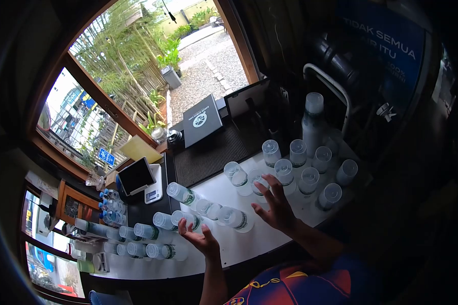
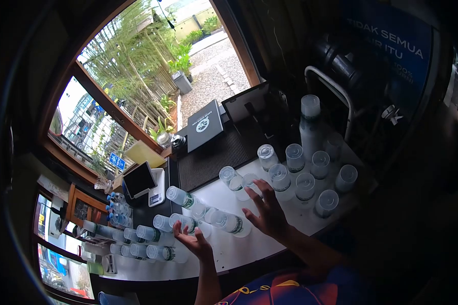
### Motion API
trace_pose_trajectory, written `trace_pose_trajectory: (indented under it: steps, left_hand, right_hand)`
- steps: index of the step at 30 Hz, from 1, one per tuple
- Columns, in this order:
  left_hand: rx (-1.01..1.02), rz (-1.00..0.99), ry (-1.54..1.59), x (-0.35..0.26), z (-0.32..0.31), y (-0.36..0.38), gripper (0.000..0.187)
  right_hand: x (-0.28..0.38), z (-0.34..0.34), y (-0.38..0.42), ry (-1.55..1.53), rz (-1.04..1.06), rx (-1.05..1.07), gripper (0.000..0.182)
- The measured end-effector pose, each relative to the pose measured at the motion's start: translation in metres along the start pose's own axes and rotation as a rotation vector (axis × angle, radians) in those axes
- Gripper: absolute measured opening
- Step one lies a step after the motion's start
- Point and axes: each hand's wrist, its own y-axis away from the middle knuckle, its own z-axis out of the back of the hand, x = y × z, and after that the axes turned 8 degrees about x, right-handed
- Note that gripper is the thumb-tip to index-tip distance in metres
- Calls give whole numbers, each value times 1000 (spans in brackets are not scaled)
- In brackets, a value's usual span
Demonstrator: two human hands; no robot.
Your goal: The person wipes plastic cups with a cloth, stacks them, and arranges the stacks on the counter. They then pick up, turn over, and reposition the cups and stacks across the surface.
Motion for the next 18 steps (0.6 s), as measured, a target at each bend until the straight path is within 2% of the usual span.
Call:
trace_pose_trajectory:
  steps: [3, 4, 6, 9, 10, 12, 14, 16, 18]
  left_hand:
    - [311, -98, -214, -3, -5, -38, 67]
    - [407, -94, -358, -8, -8, -46, 71]
    - [710, -18, -368, 1, -8, -62, 70]
    - [669, -20, -253, 15, -4, -82, 68]
    - [613, -39, -240, -1, 1, -95, 66]
    - [421, -142, -199, -29, 9, -124, 68]
    - [277, -374, -137, -68, 14, -150, 68]
    - [204, -494, -39, -100, 10, -167, 67]
    - [328, -520, -46, -119, -9, -180, 68]
  right_hand:
    - [4, -8, -25, 261, -78, 116, 70]
    - [0, -15, -27, 338, -92, 174, 70]
    - [-3, -24, -27, 323, -94, 134, 66]
    - [-14, -37, -15, 177, -110, 77, 61]
    - [-15, -36, -13, 109, -121, 52, 59]
    - [-11, -30, -5, 62, -116, -26, 54]
    - [-9, -27, 10, 8, -171, -23, 55]
    - [0, -17, 24, 23, -179, -72, 52]
    - [12, 1, 39, -6, -198, -103, 49]
